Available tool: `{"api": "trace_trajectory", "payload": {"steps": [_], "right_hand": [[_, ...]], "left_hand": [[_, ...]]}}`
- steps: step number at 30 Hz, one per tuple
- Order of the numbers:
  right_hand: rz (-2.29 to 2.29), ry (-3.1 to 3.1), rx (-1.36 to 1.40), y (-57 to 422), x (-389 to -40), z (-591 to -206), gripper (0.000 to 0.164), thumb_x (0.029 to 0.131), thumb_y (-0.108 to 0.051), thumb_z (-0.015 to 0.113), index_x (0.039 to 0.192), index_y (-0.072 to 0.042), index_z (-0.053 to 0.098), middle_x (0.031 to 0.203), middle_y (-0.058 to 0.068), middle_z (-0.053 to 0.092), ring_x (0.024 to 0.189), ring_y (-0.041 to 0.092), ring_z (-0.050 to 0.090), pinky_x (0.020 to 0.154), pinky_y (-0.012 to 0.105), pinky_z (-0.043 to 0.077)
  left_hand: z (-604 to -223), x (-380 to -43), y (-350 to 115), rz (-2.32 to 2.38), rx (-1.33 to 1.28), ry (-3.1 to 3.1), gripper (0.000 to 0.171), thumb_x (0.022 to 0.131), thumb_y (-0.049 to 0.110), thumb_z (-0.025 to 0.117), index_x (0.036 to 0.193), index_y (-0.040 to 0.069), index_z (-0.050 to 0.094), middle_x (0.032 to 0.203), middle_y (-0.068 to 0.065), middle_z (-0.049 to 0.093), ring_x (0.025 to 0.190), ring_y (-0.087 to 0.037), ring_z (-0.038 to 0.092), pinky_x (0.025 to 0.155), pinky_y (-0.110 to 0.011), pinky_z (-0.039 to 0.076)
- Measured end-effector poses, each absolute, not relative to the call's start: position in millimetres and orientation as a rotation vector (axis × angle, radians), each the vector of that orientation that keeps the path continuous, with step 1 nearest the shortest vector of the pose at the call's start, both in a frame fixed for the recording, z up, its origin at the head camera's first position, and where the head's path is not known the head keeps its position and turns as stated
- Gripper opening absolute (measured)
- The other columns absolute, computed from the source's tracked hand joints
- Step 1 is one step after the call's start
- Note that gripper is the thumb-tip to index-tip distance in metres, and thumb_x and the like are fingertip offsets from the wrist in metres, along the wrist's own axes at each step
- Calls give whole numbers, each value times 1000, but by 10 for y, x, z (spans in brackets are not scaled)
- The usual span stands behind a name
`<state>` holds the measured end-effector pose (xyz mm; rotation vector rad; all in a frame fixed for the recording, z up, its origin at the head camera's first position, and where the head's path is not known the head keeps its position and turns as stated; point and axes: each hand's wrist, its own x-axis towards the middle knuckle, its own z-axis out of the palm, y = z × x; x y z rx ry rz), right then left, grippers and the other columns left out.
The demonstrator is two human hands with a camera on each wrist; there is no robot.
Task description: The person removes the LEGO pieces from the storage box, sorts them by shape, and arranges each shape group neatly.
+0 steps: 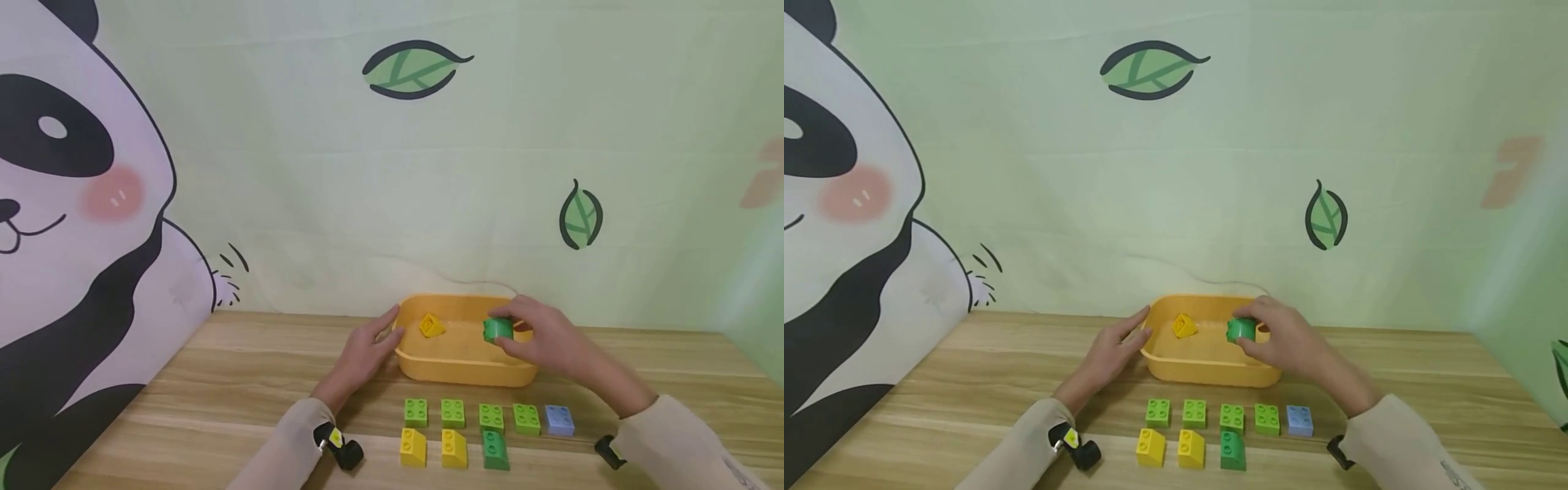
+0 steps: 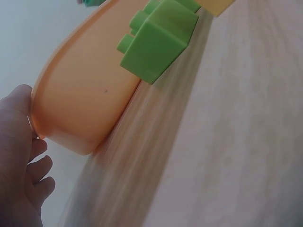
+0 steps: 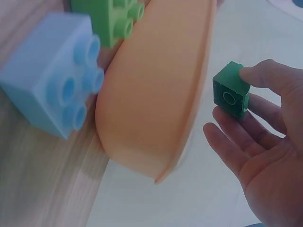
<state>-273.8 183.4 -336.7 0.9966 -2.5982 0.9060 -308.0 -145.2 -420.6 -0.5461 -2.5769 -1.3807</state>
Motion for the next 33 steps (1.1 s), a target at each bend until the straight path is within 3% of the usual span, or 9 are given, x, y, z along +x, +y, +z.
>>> {"api": "trace_trajectory", "payload": {"steps": [8,17,33], "right_hand": [[969,-2566,1001,1889,-2503,-3397,32,90,0,82,119,-5,71,111,0,68,98,16,69,88,38,64],[980,-2510,1051,1968,-2328,-3458,39,85,7,84,120,-2,70,109,-2,71,95,12,71,85,34,64],[920,-2565,1090,2059,-2064,-3507,40,86,-2,86,122,-12,71,115,-8,69,101,8,67,85,33,64]], "left_hand": [[-4201,-3071,-1458,-1390,-546,-2583,57,112,31,56,162,7,43,167,-7,39,153,-31,38,125,-51,30],[-4198,-3062,-1460,-1395,-547,-2575,57,111,30,57,161,7,43,166,-8,40,152,-31,39,125,-51,31],[-4213,-3075,-1476,-1368,-574,-2541,55,111,27,57,160,5,45,164,-10,43,150,-32,42,124,-50,33]]}}
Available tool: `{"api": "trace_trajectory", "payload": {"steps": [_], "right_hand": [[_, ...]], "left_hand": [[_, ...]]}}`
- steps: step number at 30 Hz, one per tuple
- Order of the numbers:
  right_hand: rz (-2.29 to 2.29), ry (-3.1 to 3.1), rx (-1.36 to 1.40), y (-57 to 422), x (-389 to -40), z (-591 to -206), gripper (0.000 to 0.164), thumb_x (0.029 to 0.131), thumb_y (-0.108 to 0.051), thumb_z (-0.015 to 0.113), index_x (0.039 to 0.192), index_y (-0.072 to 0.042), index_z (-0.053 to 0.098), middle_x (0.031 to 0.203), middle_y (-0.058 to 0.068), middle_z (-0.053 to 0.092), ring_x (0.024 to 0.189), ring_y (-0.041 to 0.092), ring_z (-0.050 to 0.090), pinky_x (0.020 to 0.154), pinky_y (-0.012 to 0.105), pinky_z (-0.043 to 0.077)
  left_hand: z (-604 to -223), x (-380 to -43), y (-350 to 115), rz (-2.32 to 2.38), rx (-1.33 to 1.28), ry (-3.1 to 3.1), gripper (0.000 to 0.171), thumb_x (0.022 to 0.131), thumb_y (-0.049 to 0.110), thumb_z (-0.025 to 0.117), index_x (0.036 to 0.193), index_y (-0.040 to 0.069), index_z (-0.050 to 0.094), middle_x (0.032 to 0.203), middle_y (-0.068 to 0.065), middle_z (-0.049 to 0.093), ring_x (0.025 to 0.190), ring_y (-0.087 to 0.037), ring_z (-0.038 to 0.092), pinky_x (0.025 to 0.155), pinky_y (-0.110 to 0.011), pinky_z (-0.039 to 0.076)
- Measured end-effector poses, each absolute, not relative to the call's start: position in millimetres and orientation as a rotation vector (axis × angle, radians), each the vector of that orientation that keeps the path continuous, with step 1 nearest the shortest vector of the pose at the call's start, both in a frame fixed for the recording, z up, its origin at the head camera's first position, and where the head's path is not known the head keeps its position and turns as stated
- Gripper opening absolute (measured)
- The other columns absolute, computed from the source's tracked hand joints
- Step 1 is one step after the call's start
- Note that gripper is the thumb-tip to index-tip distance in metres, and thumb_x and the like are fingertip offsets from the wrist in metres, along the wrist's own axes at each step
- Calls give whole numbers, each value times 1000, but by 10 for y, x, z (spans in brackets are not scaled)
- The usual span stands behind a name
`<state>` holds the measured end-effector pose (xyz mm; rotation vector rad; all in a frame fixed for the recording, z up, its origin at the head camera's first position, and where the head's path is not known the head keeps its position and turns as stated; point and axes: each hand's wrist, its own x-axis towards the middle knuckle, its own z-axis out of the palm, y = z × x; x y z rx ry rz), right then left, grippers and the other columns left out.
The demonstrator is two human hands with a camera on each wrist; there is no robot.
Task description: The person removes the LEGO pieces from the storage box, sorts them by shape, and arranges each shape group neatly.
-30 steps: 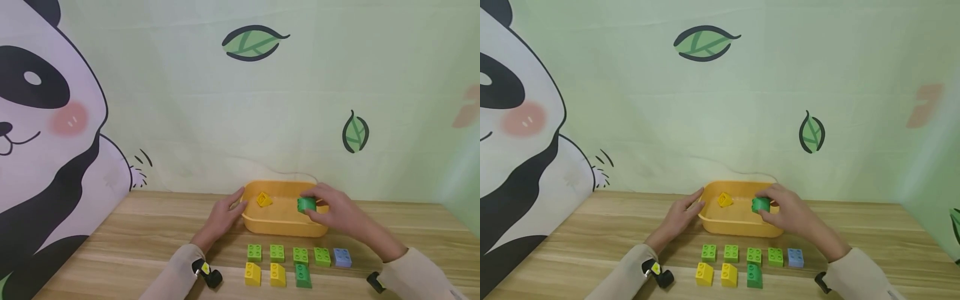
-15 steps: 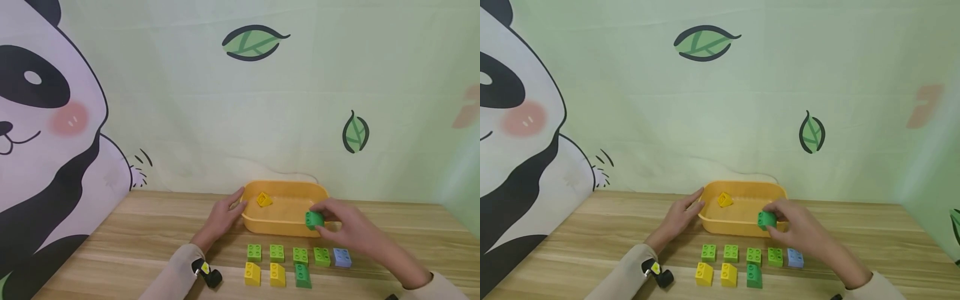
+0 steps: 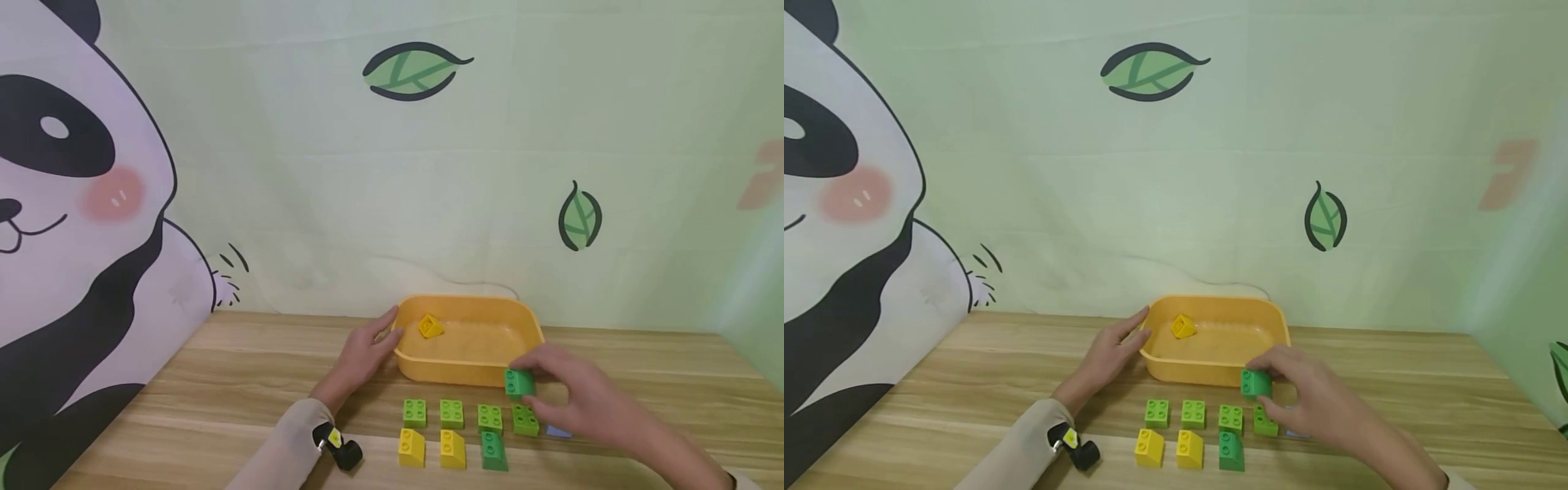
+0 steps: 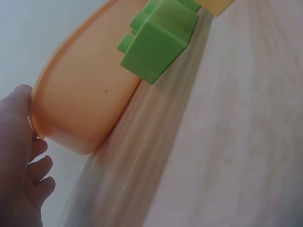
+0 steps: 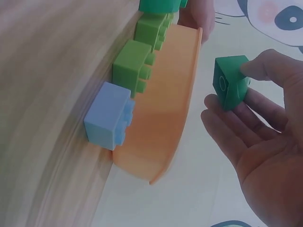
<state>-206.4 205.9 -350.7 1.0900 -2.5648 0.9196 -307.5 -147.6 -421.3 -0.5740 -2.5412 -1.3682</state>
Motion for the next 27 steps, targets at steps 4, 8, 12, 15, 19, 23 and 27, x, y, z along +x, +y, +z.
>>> {"api": "trace_trajectory", "payload": {"steps": [4,8,12,15,19,23,27], "right_hand": [[909,-2618,1067,2066,-2010,-3513,40,87,-3,86,122,-15,70,113,-11,68,100,7,66,84,32,64],[909,-2622,1092,2084,-1980,-3538,41,87,-6,87,123,-15,70,113,-11,69,98,6,65,81,31,64],[948,-2635,1116,2115,-1955,-3563,43,87,-6,88,124,-16,69,115,-9,71,99,7,66,82,31,64],[956,-2663,1113,2146,-1928,-3572,43,87,-7,87,125,-17,69,119,-8,72,103,8,67,85,33,64],[928,-2715,1087,2173,-1898,-3571,41,89,-10,86,125,-20,68,123,-9,71,106,7,67,89,32,63],[945,-2762,1078,2183,-1885,-3575,40,90,-14,85,126,-19,68,124,-8,71,107,7,67,89,31,63],[971,-2813,1061,2186,-1874,-3585,40,91,-15,84,128,-18,68,126,-7,70,108,7,67,89,31,63]], "left_hand": [[-4212,-3075,-1474,-1375,-576,-2538,54,111,26,58,160,4,45,164,-10,43,150,-32,42,124,-50,32],[-4213,-3075,-1472,-1375,-573,-2540,54,111,25,58,160,4,45,164,-10,43,150,-32,42,124,-50,32],[-4210,-3071,-1472,-1370,-569,-2542,55,111,26,58,160,5,45,164,-9,43,150,-32,42,125,-49,32],[-4211,-3071,-1470,-1372,-571,-2540,54,111,26,58,160,4,46,164,-9,43,150,-32,42,124,-49,32],[-4214,-3072,-1471,-1371,-571,-2542,55,111,26,58,160,4,45,164,-9,43,150,-32,42,124,-50,32],[-4212,-3072,-1471,-1371,-572,-2543,55,111,26,58,160,5,45,164,-9,43,150,-32,42,124,-50,32],[-4212,-3076,-1471,-1364,-575,-2542,55,111,26,58,160,5,46,164,-9,43,150,-31,42,124,-49,32]]}}
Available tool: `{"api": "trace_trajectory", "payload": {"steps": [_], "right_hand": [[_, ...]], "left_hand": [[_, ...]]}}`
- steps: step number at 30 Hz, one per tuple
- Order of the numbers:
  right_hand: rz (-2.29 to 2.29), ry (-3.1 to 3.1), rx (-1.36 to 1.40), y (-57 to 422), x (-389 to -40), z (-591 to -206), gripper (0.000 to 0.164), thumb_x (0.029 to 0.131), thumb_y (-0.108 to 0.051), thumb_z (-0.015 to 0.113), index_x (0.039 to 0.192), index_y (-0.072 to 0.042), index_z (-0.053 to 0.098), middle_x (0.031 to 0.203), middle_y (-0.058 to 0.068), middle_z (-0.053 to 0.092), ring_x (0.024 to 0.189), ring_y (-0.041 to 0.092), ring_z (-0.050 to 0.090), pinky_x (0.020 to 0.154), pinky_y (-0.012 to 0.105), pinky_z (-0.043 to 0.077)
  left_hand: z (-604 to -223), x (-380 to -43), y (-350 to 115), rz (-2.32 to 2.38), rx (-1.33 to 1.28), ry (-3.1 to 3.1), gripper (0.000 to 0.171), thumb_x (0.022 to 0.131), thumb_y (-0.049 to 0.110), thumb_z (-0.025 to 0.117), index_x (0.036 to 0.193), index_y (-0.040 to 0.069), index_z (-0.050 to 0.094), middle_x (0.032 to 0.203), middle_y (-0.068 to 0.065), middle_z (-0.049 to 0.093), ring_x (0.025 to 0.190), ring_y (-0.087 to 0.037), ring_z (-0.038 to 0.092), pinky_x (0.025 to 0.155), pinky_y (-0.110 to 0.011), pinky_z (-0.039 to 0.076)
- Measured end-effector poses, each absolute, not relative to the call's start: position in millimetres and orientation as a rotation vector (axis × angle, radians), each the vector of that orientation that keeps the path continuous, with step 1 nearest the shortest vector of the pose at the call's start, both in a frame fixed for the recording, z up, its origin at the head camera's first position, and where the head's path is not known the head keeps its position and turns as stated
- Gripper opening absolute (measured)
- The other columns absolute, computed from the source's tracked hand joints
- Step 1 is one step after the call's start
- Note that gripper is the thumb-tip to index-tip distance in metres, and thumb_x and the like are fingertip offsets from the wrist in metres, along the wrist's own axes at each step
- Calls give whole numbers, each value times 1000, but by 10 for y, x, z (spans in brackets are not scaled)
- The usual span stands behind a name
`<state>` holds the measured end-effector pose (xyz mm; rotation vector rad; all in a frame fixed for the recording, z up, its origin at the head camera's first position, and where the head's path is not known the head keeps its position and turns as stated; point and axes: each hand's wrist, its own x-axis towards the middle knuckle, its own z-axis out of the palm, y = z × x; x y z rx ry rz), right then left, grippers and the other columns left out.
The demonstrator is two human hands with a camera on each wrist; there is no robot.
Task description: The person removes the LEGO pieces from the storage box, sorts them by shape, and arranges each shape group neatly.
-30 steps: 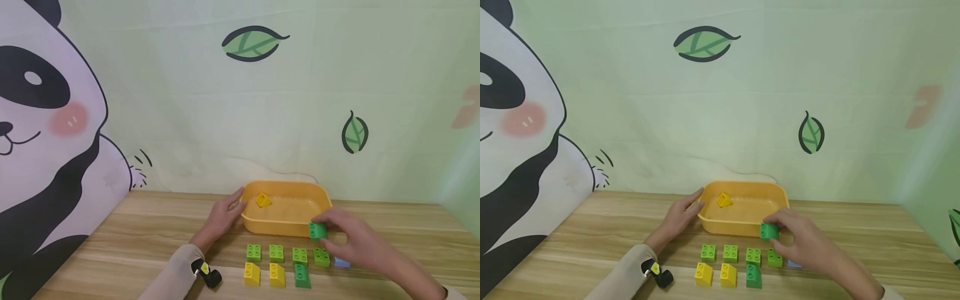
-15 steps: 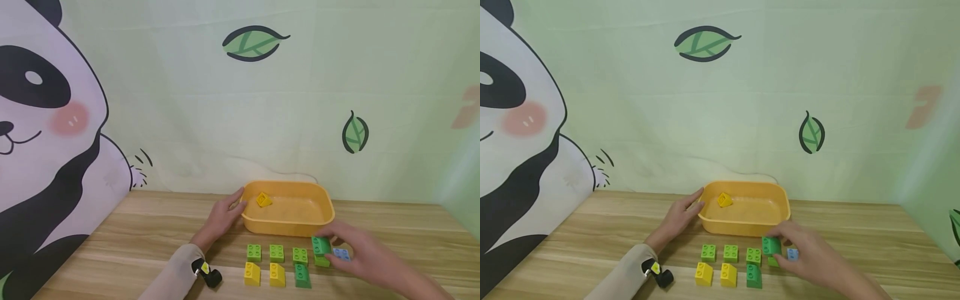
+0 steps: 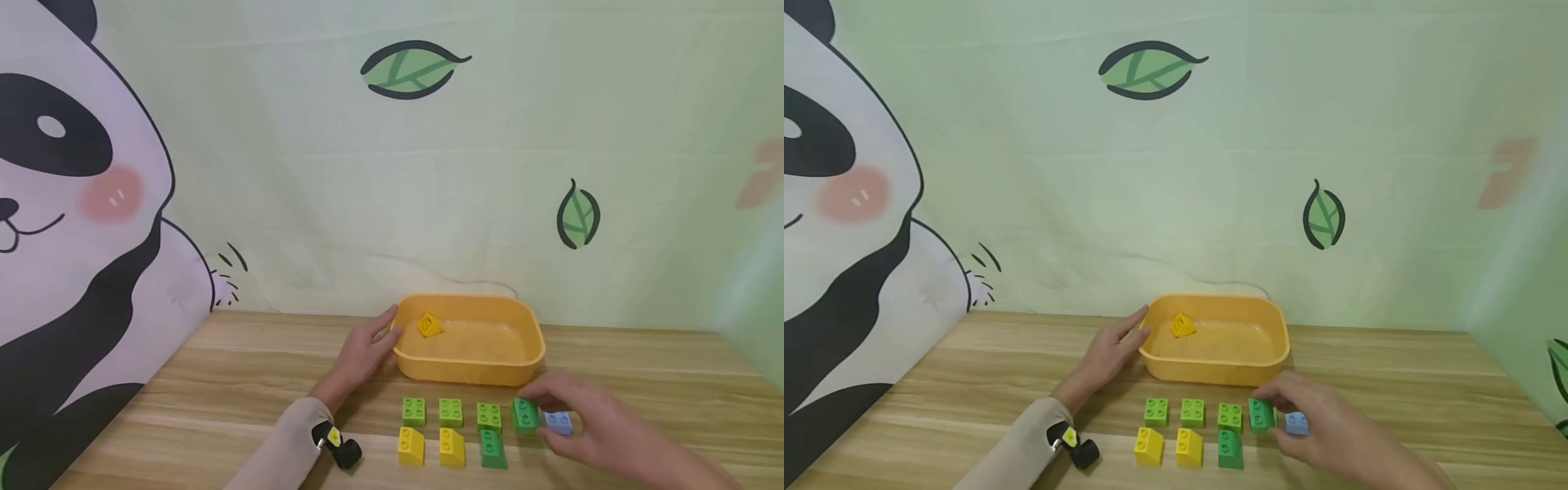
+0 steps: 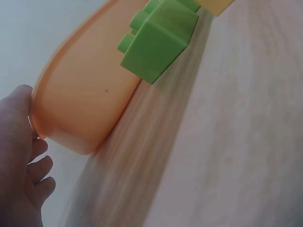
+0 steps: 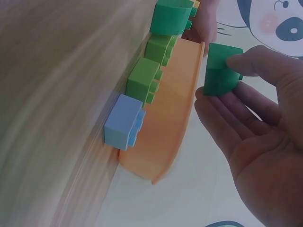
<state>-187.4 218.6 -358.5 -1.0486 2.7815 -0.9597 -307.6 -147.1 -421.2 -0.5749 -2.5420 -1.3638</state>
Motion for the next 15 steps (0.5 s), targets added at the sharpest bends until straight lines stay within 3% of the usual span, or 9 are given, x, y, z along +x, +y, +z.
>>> {"api": "trace_trajectory", "payload": {"steps": [15], "right_hand": [[-853,2751,-1165,2231,-1867,-3644,39,88,-12,86,122,-19,69,117,-11,70,98,5,63,81,30,62]], "left_hand": [[-4227,-3086,-1469,-1354,-558,-2552,55,111,28,58,161,7,45,164,-8,43,151,-31,42,124,-50,32]]}}
